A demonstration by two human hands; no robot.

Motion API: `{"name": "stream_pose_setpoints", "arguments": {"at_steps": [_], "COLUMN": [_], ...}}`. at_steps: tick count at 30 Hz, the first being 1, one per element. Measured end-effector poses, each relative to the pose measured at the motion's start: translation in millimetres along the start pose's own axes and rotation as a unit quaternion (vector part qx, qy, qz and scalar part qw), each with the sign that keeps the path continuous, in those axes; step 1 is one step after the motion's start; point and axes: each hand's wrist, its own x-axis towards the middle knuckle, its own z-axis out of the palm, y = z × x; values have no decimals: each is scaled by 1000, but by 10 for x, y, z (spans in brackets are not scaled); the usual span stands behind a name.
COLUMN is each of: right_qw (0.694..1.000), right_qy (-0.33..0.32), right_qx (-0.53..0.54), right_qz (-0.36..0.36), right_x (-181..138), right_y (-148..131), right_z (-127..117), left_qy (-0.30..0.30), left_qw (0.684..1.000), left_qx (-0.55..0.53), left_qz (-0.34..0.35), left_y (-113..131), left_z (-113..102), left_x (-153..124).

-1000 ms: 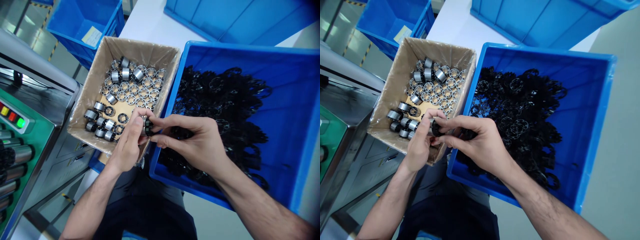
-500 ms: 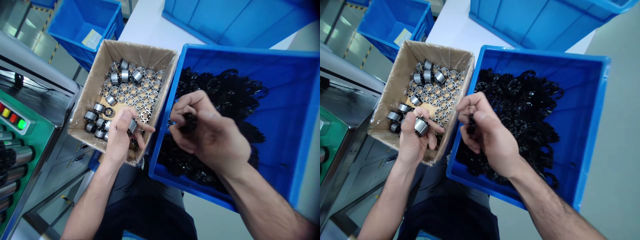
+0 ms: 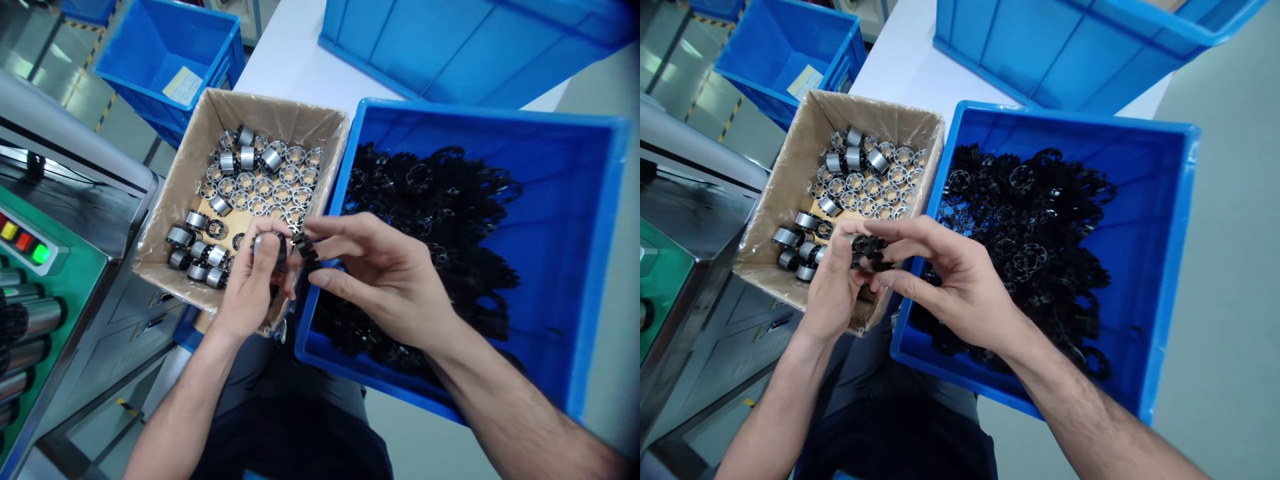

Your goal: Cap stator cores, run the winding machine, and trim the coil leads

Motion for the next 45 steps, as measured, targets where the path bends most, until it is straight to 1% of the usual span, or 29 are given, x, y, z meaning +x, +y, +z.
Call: {"name": "stream_pose_setpoints", "arguments": {"at_steps": [3, 11, 16, 21, 25, 27, 28, 29, 30, 31, 32, 33, 34, 35, 36, 37, 38, 40, 41, 43, 45], "right_qw": [999, 990, 985, 984, 979, 979, 980, 981, 980, 972, 954, 921, 876, 827, 787, 762, 753, 753, 753, 750, 748], "right_qy": [21, 70, 66, 67, 70, 55, 40, 32, 40, 68, 115, 173, 225, 261, 275, 273, 260, 229, 219, 216, 216], "right_qx": [-42, -110, -144, -144, -168, -170, -168, -170, -183, -216, -273, -348, -427, -495, -543, -571, -582, -588, -591, -598, -605], "right_qz": [-2, -61, -70, -80, -95, -99, -94, -85, -75, -64, -47, -20, 17, 59, 100, 137, 163, 185, 187, 182, 169], "right_x": [-24, -23, -12, -13, -24, -11, 6, 29, 59, 92, 125, 156, 181, 200, 213, 220, 222, 220, 216, 207, 196], "right_y": [32, 52, 26, 31, 71, 70, 61, 47, 31, 20, 16, 23, 46, 84, 134, 194, 258, 377, 425, 495, 550], "right_z": [16, 31, 33, 27, 69, 50, 9, -61, -159, -284, -427, -581, -735, -878, -1003, -1105, -1184, -1280, -1308, -1346, -1386], "left_qy": [-16, -27, -23, -41, -52, -70, -74, -67, -46, -17, 10, 31, 40, 40, 32, 23, 12, -22, -46, -96, -130], "left_qw": [1000, 999, 998, 998, 997, 994, 992, 986, 973, 950, 913, 863, 806, 754, 714, 688, 674, 655, 642, 605, 573], "left_qx": [0, 18, 64, 51, 61, 79, 101, 142, 207, 293, 393, 494, 582, 649, 692, 715, 727, 742, 754, 785, 807], "left_qz": [-8, -15, -9, -5, -19, 3, 28, 60, 87, 103, 107, 104, 99, 97, 104, 118, 131, 137, 129, 94, 57], "left_y": [-33, -3, -12, 0, -22, -18, 0, 33, 80, 140, 208, 278, 344, 401, 444, 471, 482, 469, 451, 417, 402], "left_z": [1, -4, -5, -11, -1, -30, -66, -119, -190, -276, -371, -468, -557, -630, -679, -701, -694, -613, -555, -450, -398], "left_x": [-37, -91, -98, -110, -110, -92, -80, -69, -59, -52, -47, -41, -33, -18, 6, 42, 91, 223, 301, 464, 607]}}
